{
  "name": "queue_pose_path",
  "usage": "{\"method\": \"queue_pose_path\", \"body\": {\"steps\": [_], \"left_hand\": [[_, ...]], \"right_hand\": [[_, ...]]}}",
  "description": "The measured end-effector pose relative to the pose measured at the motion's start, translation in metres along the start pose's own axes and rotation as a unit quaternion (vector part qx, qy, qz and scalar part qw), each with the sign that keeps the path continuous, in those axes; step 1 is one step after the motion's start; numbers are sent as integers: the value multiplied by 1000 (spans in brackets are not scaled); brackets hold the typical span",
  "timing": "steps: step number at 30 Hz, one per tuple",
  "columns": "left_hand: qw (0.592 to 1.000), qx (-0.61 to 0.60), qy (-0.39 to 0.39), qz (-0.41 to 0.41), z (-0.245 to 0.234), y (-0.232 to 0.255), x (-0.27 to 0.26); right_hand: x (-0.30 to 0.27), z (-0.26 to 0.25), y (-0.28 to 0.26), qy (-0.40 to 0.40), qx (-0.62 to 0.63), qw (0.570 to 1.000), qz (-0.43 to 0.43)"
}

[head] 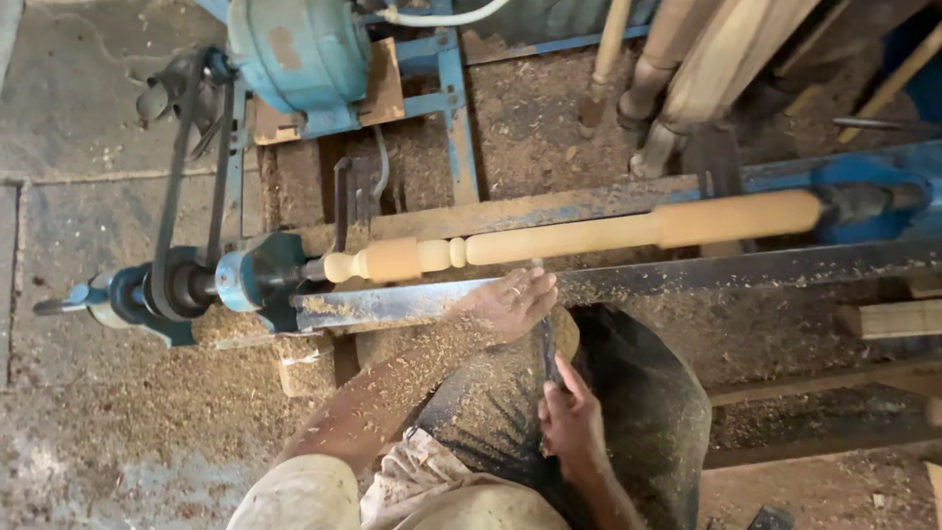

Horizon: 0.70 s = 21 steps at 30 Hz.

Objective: The person uses a chisel to shape a rotating wooden spindle on a lathe, creating decorative beads and grooves. Wood shavings accumulate on the floor as the tool removes material from the spinning workpiece.

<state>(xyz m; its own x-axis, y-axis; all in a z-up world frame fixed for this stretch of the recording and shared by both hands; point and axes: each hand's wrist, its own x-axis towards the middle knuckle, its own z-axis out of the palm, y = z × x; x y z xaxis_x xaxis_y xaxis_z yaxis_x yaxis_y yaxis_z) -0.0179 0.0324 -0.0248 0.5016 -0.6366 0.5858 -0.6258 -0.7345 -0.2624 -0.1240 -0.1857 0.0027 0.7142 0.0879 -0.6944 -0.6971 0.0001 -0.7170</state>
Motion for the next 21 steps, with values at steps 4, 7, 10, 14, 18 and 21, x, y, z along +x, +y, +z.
{"method": "queue_pose_path", "body": {"steps": [4,7,10,14,18,21], "left_hand": [[993,-54,-100,15,-6,1,-4],[997,-8,-76,-28,-15,3,-1],[995,1,-95,11,-20,-2,0],[994,0,-102,36,-13,-6,-2],[994,102,-23,22,-5,-4,-4],[997,63,-33,-11,0,2,3]], "right_hand": [[13,-24,-10,-32,-85,996,-3],[21,-35,-20,-58,-150,986,-38],[24,-45,-33,-86,-177,979,-55],[32,-55,-58,-114,-237,965,-12],[44,-63,-78,-144,-283,948,-13],[47,-68,-76,-132,-268,954,-24]]}}
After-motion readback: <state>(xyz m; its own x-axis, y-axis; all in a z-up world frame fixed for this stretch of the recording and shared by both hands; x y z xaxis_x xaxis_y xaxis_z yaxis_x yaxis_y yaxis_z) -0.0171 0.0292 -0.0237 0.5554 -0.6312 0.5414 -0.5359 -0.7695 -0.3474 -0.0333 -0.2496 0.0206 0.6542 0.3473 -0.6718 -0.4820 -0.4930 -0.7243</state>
